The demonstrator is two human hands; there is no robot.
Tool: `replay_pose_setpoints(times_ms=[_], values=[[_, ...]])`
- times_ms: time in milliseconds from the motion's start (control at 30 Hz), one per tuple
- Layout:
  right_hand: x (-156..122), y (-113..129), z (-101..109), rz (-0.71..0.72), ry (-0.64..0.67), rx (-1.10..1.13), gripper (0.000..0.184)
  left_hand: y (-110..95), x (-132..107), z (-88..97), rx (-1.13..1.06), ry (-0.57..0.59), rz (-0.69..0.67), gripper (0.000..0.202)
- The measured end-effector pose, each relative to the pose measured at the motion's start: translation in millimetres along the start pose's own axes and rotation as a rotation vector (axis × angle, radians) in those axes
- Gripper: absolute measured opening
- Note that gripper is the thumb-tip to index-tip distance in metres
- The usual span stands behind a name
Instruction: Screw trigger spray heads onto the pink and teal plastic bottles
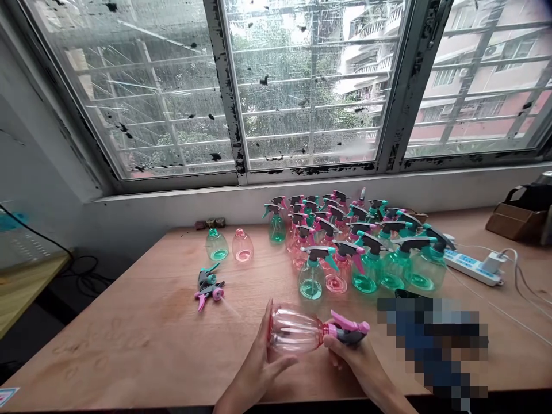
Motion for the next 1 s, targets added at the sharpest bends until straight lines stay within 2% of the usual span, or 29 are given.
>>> replay_pose_setpoints(times_ms=[100,200,300,400,600,700,833,1000], values=[[0,1,0,0.002,0.017,0.000,0.045,-4,0,-0.3,0.015,-0.007,0.001,0.112],[0,0,0,0.016,0.048,-0.012,0.040,-5,-3,-0.8,-0.070,-0.011,0.017,0.120],[1,1,-1,0.036,0.076,-0.027,0.037,0,-3,0.1,-0.151,-0.040,0.055,0.122],[1,6,-2,0.072,0.051,-0.115,0.034,5,0,1.6,-0.161,-0.078,0.050,0.122],[-5,18,-2,0.242,-0.010,-0.389,0.023,-10,4,-1.2,-0.133,-0.091,0.007,0.092],[-8,17,1,0.292,0.024,-0.412,0.023,-15,2,-3.2,-0.104,-0.134,0.030,0.080],[-9,15,3,0.337,0.074,-0.409,0.027,-10,-1,-3.8,-0.090,-0.180,0.068,0.070],[-8,19,0,0.296,0.042,-0.423,0.021,-12,-1,-3.6,-0.101,-0.173,0.060,0.068]])
Point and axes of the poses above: each hand's wrist, its own x-axis towards the middle knuckle, its own z-axis out of the back of the hand, y = z × x, the point moved 1 cm from there along x, towards the middle knuckle, and after that the axes turned 2 degrees about -y, right-handed, at the moved point
